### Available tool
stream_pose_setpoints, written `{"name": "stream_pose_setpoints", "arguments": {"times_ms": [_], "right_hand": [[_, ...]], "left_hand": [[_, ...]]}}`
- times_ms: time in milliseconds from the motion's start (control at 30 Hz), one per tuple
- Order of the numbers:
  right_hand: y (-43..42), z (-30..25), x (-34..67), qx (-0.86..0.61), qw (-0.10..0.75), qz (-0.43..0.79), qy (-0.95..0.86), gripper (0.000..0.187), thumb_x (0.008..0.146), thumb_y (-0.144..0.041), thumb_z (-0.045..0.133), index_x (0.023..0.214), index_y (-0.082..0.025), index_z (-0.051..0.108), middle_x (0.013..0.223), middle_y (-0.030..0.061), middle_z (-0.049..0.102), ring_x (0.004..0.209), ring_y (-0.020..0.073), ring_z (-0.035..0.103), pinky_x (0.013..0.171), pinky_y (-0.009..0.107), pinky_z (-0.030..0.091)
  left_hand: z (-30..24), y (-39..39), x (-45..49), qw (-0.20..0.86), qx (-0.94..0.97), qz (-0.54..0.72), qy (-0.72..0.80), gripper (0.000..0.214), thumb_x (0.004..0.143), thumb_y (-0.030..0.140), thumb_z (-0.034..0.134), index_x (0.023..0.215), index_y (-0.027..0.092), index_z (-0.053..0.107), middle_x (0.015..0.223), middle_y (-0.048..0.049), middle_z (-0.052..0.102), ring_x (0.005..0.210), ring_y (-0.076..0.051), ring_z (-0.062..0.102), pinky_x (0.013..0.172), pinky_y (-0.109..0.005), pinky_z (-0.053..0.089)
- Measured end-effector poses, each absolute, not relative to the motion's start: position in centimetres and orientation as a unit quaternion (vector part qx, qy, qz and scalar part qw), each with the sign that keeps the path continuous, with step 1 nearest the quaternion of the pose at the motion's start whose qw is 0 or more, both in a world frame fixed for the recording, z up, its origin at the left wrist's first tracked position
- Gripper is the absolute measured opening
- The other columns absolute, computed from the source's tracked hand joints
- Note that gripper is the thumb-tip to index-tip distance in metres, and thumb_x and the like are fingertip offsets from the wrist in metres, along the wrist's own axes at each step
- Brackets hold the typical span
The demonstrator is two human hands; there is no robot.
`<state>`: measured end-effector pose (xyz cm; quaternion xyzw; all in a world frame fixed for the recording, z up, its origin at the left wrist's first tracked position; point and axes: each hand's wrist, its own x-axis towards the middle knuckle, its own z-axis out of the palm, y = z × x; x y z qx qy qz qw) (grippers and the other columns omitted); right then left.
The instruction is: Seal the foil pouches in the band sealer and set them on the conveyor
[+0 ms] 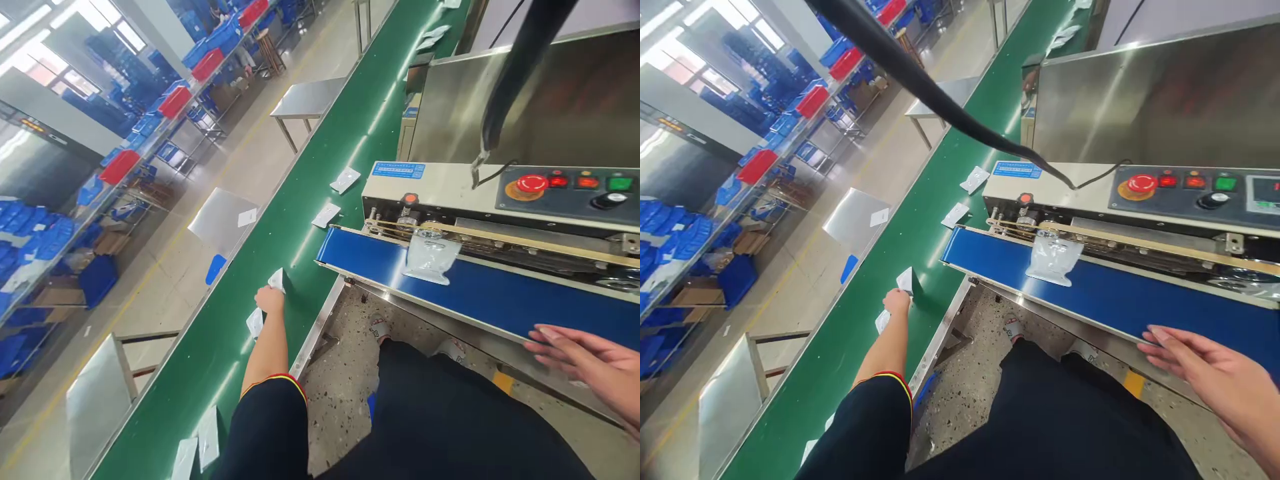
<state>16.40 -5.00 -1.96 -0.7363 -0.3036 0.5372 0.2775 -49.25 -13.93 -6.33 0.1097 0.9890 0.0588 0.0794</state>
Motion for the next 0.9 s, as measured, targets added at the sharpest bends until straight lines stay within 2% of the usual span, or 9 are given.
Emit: {"name": "stream_pose_setpoints", "arguments": {"times_ms": [67, 133, 267, 333, 400, 533, 633, 733, 900], "right_hand": [[-4.5, -0.6, 15.3, -0.747, 0.215, 0.545, -0.314, 0.046, 0.057, -0.053, 0.091, 0.095, -0.026, 0.088, 0.111, 0.0249, 0.082, 0.093, 0.0403, 0.082, 0.082, 0.052, 0.07], [-4.5, 0.1, 14.4, -0.75, 0.178, 0.532, -0.352, 0.052, 0.058, -0.061, 0.087, 0.098, -0.028, 0.088, 0.108, 0.0198, 0.084, 0.103, 0.0433, 0.081, 0.095, 0.057, 0.066], [-5.0, 0.4, 12.1, -0.703, 0.154, 0.5, -0.482, 0.057, 0.064, -0.074, 0.077, 0.097, -0.028, 0.089, 0.101, 0.0137, 0.085, 0.108, 0.0454, 0.078, 0.101, 0.059, 0.063], [-5.0, 1.0, 10.3, -0.635, 0.182, 0.501, -0.559, 0.056, 0.076, -0.075, 0.072, 0.101, -0.028, 0.089, 0.109, 0.0127, 0.085, 0.107, 0.0417, 0.079, 0.1, 0.055, 0.064], [-4.6, 2.1, 8.5, -0.547, 0.24, 0.497, -0.629, 0.053, 0.092, -0.071, 0.066, 0.114, -0.028, 0.088, 0.125, 0.012, 0.083, 0.117, 0.0375, 0.077, 0.108, 0.051, 0.062], [-2.5, 5.2, 7.9, -0.417, 0.332, 0.435, -0.726, 0.051, 0.11, -0.058, 0.056, 0.145, -0.027, 0.076, 0.155, 0.0115, 0.069, 0.146, 0.0319, 0.062, 0.127, 0.05, 0.049], [-1.4, 6.2, 10.9, -0.4, 0.336, 0.427, -0.738, 0.043, 0.112, -0.058, 0.054, 0.122, -0.027, 0.082, 0.129, 0.0117, 0.08, 0.121, 0.0296, 0.074, 0.111, 0.043, 0.06], [-1.7, 5.0, 15.3, -0.495, 0.358, 0.436, -0.661, 0.052, 0.107, -0.071, 0.057, 0.097, -0.026, 0.081, 0.102, 0.01, 0.081, 0.093, 0.0278, 0.076, 0.09, 0.037, 0.063], [-3.2, 1.0, 21.7, -0.688, 0.438, 0.409, -0.409, 0.07, 0.08, -0.088, 0.072, 0.095, -0.021, 0.081, 0.086, 0.0118, 0.079, 0.076, 0.0292, 0.073, 0.073, 0.037, 0.063]], "left_hand": [[-4.4, -12.5, -49.1, 0.074, 0.136, 0.052, 0.987, 0.031, 0.097, 0.026, 0.057, 0.108, 0.012, 0.082, 0.126, -0.0268, 0.078, 0.13, -0.042, 0.067, 0.105, -0.047, 0.053], [-1.7, -11.3, -48.0, 0.073, 0.16, 0.056, 0.983, 0.033, 0.099, 0.03, 0.051, 0.096, 0.016, 0.081, 0.119, -0.0232, 0.08, 0.123, -0.041, 0.069, 0.102, -0.046, 0.052], [5.1, -9.4, -42.4, 0.134, 0.232, 0.082, 0.96, 0.033, 0.096, 0.035, 0.052, 0.069, 0.023, 0.067, 0.077, -0.0092, 0.072, 0.085, -0.032, 0.068, 0.079, -0.036, 0.047], [8.2, -8.1, -37.7, 0.185, 0.298, 0.116, 0.929, 0.034, 0.094, 0.036, 0.051, 0.063, 0.024, 0.058, 0.065, -0.004, 0.06, 0.072, -0.026, 0.06, 0.069, -0.032, 0.038], [10.5, -6.6, -32.2, 0.244, 0.389, 0.155, 0.875, 0.032, 0.09, 0.034, 0.05, 0.06, 0.024, 0.049, 0.061, -0.0006, 0.049, 0.066, -0.021, 0.05, 0.063, -0.031, 0.03], [11.7, -2.8, -21.2, 0.404, 0.575, 0.196, 0.684, 0.025, 0.081, 0.031, 0.054, 0.059, 0.023, 0.048, 0.062, 0.0019, 0.045, 0.066, -0.016, 0.043, 0.061, -0.029, 0.03], [10.0, -0.1, -13.7, 0.52, 0.587, 0.218, 0.581, 0.028, 0.084, 0.037, 0.059, 0.062, 0.021, 0.059, 0.064, 0.0002, 0.052, 0.067, -0.017, 0.047, 0.062, -0.027, 0.037], [6.6, 1.6, -6.6, 0.597, 0.516, 0.296, 0.537, 0.04, 0.09, 0.051, 0.062, 0.068, 0.018, 0.066, 0.07, -0.0033, 0.058, 0.071, -0.017, 0.052, 0.066, -0.027, 0.043], [0.8, 1.2, 4.2, 0.636, 0.443, 0.398, 0.49, 0.066, 0.089, 0.076, 0.069, 0.099, 0.012, 0.083, 0.088, -0.0092, 0.073, 0.08, -0.019, 0.057, 0.076, -0.03, 0.05]]}}
